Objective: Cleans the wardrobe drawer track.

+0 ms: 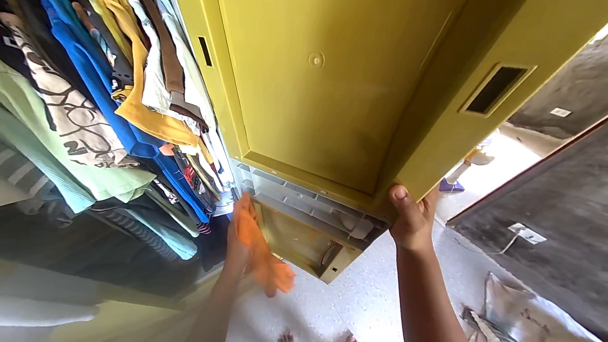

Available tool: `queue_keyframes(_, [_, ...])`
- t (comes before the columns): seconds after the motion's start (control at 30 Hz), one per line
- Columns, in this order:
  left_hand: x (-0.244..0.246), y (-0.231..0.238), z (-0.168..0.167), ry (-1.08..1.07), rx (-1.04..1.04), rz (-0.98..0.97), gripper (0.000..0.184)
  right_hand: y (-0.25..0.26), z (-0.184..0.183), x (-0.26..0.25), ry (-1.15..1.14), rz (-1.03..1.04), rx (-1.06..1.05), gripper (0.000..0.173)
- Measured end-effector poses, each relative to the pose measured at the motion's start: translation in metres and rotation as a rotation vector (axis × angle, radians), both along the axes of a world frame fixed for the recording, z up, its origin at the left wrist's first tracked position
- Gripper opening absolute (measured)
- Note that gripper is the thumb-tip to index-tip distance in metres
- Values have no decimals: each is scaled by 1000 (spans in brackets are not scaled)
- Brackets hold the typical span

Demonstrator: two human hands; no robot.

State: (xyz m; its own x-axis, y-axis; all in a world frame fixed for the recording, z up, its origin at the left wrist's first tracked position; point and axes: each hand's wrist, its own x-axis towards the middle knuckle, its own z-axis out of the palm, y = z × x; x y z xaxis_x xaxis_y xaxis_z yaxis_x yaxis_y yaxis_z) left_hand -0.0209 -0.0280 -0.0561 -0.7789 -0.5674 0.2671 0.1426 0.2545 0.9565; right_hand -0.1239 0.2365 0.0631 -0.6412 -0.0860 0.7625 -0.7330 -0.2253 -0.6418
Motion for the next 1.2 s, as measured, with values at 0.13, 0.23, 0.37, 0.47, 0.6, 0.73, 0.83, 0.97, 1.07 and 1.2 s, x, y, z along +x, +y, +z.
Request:
queue_keyframes(0.13, [-15,-13,34,-531,-654,78,54,0,0,-1,2,-7,3,57])
queue_keyframes(0.23, [-27,-9,50,-710,-759,147,44,-1,1,1,-2,-22,6,61])
queue_keyframes(0.37, [-33,-10,51,-498,-760,97,26,-2,0,4,14,-26,6,59])
queue_keyframes(0.47, [-28,-31,42,-325,-840,-37,24,-2,0,7,14,-9,-2,59])
queue_keyframes(0.6, [-23,-48,49,-428,-1003,-87,24,-2,0,11,21,-18,13,58])
queue_keyframes(0.73, [-28,-34,63,-694,-1026,-13,30,0,0,12,22,-32,28,60])
queue_keyframes(0.83, [-24,-37,57,-589,-929,-1,31,1,1,10,12,-33,28,60])
queue_keyframes(0.97, [-15,-45,23,11,-711,38,41,-1,1,8,12,-26,13,60])
queue_keyframes(1.07, [-15,-35,13,109,-731,14,45,-1,0,9,9,-30,16,55])
queue_keyframes(1.2, [-17,-9,21,-175,-861,49,41,-1,0,10,1,-46,22,57])
